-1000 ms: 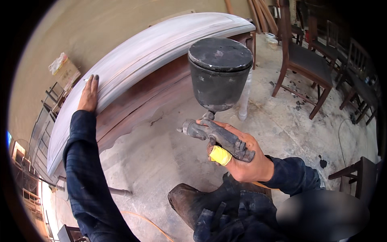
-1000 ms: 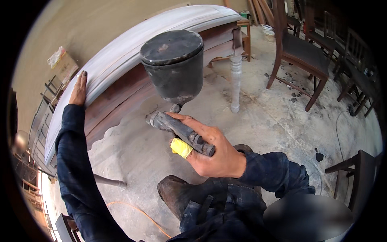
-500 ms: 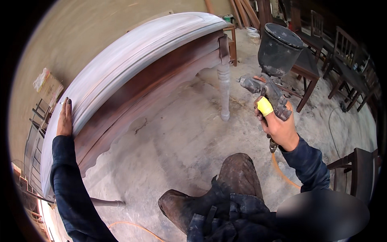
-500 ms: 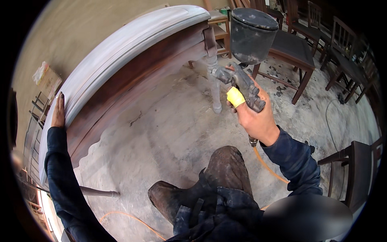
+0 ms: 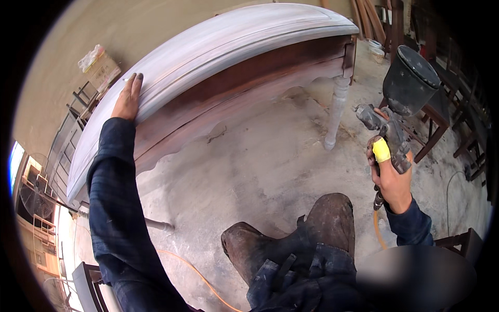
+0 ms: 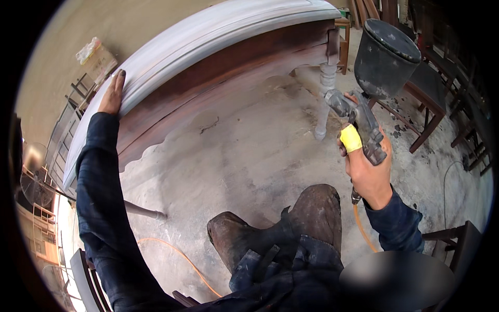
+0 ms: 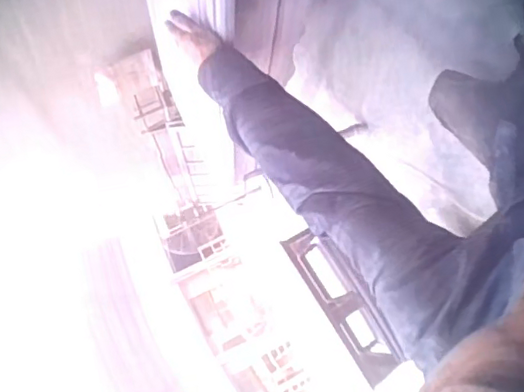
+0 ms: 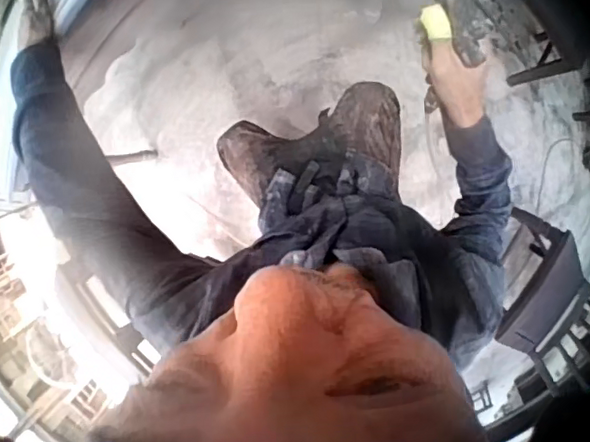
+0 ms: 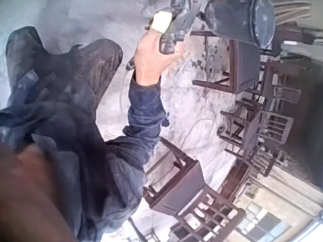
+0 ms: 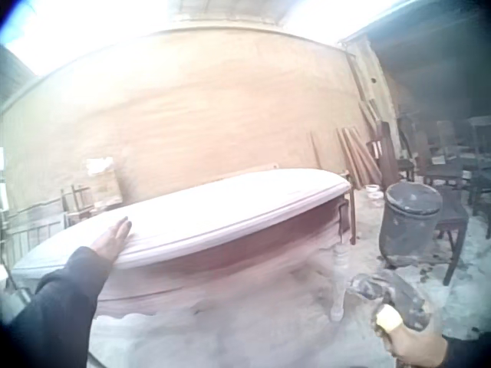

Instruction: The person uses a spray gun to apply a light-colored finish to a large curved wooden furniture piece. They move around the object, spraying the top surface and edges while holding the piece steady with their left hand.

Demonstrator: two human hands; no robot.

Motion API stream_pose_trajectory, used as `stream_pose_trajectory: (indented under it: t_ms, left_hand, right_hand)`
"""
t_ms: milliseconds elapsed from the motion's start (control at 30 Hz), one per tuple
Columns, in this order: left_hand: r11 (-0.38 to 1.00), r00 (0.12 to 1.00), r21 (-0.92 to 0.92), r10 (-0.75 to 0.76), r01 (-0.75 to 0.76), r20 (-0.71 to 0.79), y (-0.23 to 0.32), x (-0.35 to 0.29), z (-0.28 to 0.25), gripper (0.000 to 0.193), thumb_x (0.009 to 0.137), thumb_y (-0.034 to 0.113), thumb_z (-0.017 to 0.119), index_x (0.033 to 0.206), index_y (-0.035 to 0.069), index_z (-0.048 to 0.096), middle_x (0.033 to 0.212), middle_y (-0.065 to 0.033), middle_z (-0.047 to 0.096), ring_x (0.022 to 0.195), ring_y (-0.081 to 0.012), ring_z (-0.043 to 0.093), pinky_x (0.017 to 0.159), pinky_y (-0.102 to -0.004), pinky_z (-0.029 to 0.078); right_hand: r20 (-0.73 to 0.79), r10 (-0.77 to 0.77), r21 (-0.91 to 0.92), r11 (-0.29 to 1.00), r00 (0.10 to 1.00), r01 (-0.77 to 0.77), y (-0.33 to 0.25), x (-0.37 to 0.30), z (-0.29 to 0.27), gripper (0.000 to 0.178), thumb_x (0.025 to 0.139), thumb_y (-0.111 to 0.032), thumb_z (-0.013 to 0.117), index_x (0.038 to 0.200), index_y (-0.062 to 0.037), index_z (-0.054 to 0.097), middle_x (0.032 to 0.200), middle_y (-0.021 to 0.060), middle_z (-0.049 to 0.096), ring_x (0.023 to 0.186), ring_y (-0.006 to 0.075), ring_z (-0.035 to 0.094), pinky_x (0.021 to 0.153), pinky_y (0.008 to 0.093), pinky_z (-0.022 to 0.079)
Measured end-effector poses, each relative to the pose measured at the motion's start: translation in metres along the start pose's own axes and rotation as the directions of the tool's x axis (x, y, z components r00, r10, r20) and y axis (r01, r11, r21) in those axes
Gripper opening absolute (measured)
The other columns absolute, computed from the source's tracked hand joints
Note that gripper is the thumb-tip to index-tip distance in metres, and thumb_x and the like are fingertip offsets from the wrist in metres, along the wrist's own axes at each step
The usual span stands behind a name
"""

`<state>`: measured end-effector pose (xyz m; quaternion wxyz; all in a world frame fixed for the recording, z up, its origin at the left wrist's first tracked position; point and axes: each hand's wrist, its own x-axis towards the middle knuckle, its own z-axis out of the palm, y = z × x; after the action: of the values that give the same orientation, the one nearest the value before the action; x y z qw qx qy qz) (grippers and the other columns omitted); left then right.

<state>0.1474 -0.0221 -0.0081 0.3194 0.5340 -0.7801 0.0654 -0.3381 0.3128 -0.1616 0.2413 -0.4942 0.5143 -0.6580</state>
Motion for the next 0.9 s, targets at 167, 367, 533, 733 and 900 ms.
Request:
stream_pose_trajectory:
  t_ms: [167, 367, 533, 733, 900]
  left_hand:
    - [0.999, 0.999, -0.021, -0.034, 0.034, 0.005, -0.004, -0.005, -0.006, 0.084, 0.100, 0.066, 0.039, 0.149, -0.002, 0.041, 0.149, -0.0290, 0.044, 0.144, -0.0378, 0.038, 0.118, -0.0385, 0.028]
    - [1.000, 0.999, -0.010, -0.029, 0.029, 0.023, -0.002, -0.002, -0.009, 0.088, 0.098, 0.069, 0.039, 0.149, -0.003, 0.040, 0.149, -0.0299, 0.044, 0.144, -0.0388, 0.037, 0.118, -0.0396, 0.028]
    - [0.999, 0.999, -0.007, -0.032, 0.032, 0.019, 0.008, 0.003, -0.003, 0.084, 0.099, 0.066, 0.040, 0.149, -0.003, 0.040, 0.149, -0.0307, 0.044, 0.144, -0.0394, 0.037, 0.118, -0.0397, 0.028]
    - [0.999, 0.999, -0.011, 0.050, -0.050, 0.003, -0.031, 0.006, -0.001, 0.080, 0.101, 0.062, 0.041, 0.150, -0.002, 0.039, 0.148, -0.0302, 0.046, 0.142, -0.0386, 0.040, 0.117, -0.0387, 0.029]
    - [0.996, 0.997, 0.015, 0.082, -0.083, 0.012, -0.051, 0.009, -0.006, 0.074, 0.104, 0.057, 0.040, 0.150, 0.000, 0.039, 0.149, -0.0262, 0.046, 0.143, -0.0365, 0.040, 0.117, -0.0378, 0.029]
  right_hand:
    - [0.167, -0.059, 0.100, 0.994, 0.984, 0.042, -0.023, -0.033, 0.058, 0.016, 0.100, -0.016, 0.058, 0.108, -0.0027, 0.059, 0.090, 0.0043, 0.063, 0.074, 0.0090, 0.057, 0.063, 0.0217, 0.046]
    - [0.420, -0.003, 0.215, 0.972, 0.907, -0.097, -0.038, -0.055, 0.100, 0.042, 0.094, -0.005, 0.064, 0.132, 0.0090, 0.052, 0.142, 0.0184, 0.055, 0.117, 0.0166, 0.058, 0.099, 0.0289, 0.045]
    - [0.535, -0.113, 0.263, 0.964, 0.838, -0.038, -0.034, -0.058, 0.118, 0.049, 0.093, -0.005, 0.064, 0.138, 0.0057, 0.049, 0.133, 0.0145, 0.058, 0.116, 0.0185, 0.058, 0.098, 0.0295, 0.044]
    - [0.395, -0.102, 0.190, 0.981, 0.913, 0.028, -0.015, -0.046, 0.084, 0.045, 0.092, -0.003, 0.063, 0.135, 0.0039, 0.052, 0.126, 0.0149, 0.060, 0.112, 0.0187, 0.058, 0.096, 0.0295, 0.044]
    - [0.236, 0.040, 0.057, 0.997, 0.971, -0.055, -0.003, -0.026, 0.026, 0.044, 0.095, -0.006, 0.061, 0.138, 0.0000, 0.054, 0.127, 0.0106, 0.063, 0.098, 0.0143, 0.060, 0.087, 0.0293, 0.049]
